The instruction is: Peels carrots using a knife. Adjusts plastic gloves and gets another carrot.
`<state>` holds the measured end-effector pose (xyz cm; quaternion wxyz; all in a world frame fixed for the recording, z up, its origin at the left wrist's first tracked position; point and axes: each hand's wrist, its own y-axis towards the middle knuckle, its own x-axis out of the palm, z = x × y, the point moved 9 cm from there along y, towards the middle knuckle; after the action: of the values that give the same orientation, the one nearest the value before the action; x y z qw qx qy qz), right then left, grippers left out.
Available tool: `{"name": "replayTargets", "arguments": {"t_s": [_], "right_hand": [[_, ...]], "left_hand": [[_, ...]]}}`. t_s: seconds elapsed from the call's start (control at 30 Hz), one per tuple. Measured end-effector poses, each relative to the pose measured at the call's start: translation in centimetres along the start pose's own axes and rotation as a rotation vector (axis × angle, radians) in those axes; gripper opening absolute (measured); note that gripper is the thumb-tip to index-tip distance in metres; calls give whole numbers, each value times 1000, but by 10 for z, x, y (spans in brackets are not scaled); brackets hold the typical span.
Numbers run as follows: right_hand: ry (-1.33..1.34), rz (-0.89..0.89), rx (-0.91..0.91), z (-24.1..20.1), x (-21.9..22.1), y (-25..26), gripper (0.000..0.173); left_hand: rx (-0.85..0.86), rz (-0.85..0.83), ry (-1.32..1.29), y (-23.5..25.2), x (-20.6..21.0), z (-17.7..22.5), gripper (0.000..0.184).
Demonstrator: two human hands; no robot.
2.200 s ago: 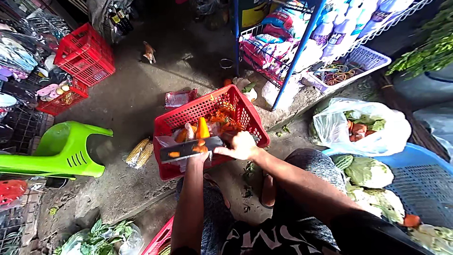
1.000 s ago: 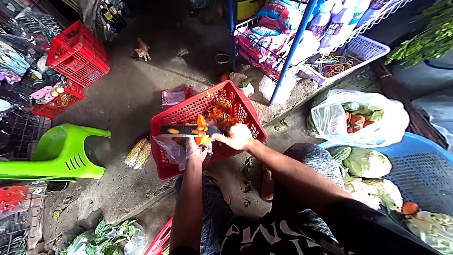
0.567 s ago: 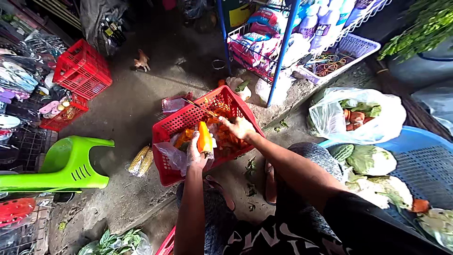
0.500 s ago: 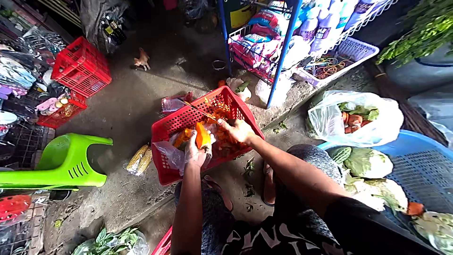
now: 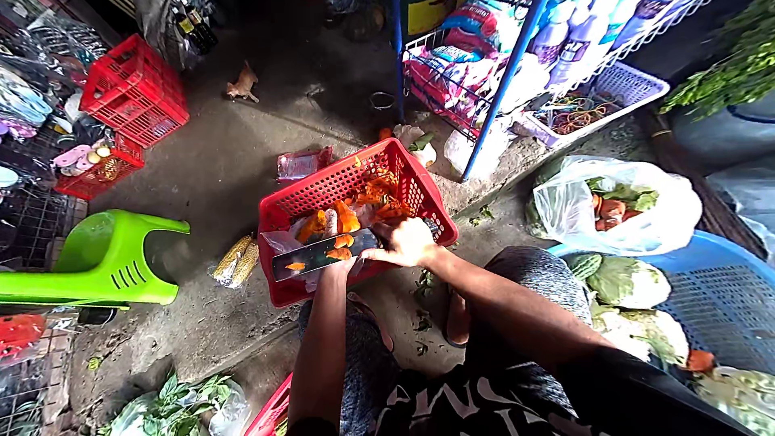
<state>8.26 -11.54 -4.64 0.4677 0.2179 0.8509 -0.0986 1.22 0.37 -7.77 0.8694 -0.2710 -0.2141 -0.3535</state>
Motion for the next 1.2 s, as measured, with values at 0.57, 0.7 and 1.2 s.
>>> {"name": "replayTargets", "arguments": {"t_s": [0.57, 0.7, 1.2], "right_hand": [[157, -152, 250, 29, -2, 11, 88], [197, -155, 302, 32, 4, 11, 87], [348, -95, 433, 50, -15, 7, 77]], "left_hand": [[-36, 261, 242, -14, -8, 11, 33], [-92, 210, 257, -17, -5, 5, 33], [-79, 161, 118, -9, -2, 10, 41]]}}
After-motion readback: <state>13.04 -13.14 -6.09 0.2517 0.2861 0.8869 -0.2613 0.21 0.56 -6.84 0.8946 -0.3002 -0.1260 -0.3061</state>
